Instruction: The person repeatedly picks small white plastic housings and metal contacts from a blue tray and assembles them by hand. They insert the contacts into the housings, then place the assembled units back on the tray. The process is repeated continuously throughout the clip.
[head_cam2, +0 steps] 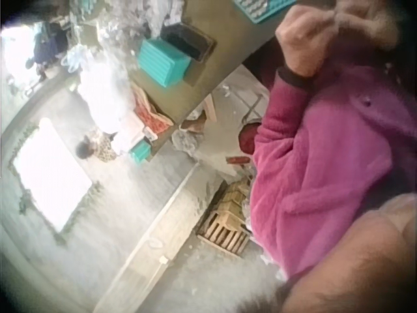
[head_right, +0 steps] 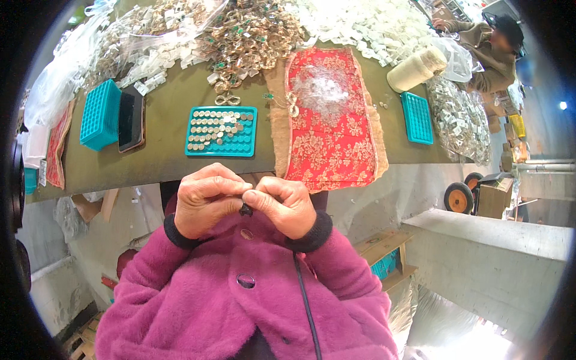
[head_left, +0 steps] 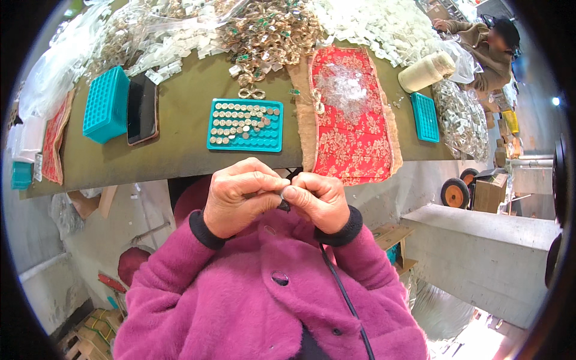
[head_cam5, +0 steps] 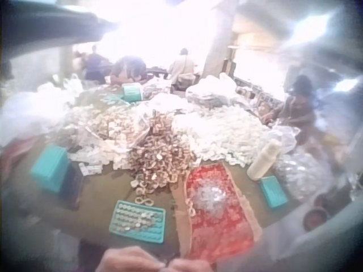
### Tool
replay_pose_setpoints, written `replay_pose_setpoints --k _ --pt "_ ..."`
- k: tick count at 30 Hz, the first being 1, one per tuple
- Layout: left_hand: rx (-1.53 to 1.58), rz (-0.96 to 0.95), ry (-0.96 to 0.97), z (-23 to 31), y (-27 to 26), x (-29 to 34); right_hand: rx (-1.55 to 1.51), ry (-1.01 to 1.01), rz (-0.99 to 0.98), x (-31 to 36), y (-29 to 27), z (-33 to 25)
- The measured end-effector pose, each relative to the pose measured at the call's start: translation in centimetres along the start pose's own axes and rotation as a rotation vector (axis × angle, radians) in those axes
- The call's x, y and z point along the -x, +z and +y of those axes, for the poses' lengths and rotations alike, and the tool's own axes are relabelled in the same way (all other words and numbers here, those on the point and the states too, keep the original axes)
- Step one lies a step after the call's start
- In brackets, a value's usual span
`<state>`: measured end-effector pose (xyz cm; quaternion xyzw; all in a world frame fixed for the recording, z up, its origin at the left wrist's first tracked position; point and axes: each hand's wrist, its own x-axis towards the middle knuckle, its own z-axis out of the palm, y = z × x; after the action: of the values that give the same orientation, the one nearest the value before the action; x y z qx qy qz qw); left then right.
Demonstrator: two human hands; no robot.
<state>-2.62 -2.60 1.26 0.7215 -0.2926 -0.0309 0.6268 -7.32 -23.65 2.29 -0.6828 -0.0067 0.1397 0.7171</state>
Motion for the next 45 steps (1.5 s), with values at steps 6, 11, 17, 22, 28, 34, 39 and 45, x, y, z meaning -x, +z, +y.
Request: replay_pose_setpoints --k 6,11,17,22,28,34,39,45 --pt "0.012 0.019 0.028 -0.7 1.4 -0.4 0.036 -0.042 0.023 -0.1 0.0 -0.3" --pt "0.158 -0.001 -0.136 -1.7 1.8 0.0 0.203 -0.034 0.124 0.5 -2.2 -0.3" --pt "0.542 0.047 -0.247 -3.1 1.4 -0.2 0.939 -0.390 0.534 -2.9 -6.5 1.0" --pt "0.541 -0.011 -0.335 -3.2 0.4 -0.4 1.011 -0.314 0.612 -4.0 -8.2 1.4" --pt "0.520 -0.011 -0.297 -3.9 1.0 -0.8 1.182 -0.404 0.698 -6.1 -11.7 1.2" --pt "0.792 -0.020 -0.424 -3.8 1.1 -0.8 1.097 -0.422 0.686 -5.9 -11.7 0.9" --pt "0.741 -0.004 -0.426 -2.9 0.9 -0.9 0.836 -0.458 0.649 -5.3 -10.6 0.9" --pt "0.890 0.061 -0.533 -2.6 0.7 -0.7 0.644 -0.224 0.659 -4.5 -9.3 1.2"
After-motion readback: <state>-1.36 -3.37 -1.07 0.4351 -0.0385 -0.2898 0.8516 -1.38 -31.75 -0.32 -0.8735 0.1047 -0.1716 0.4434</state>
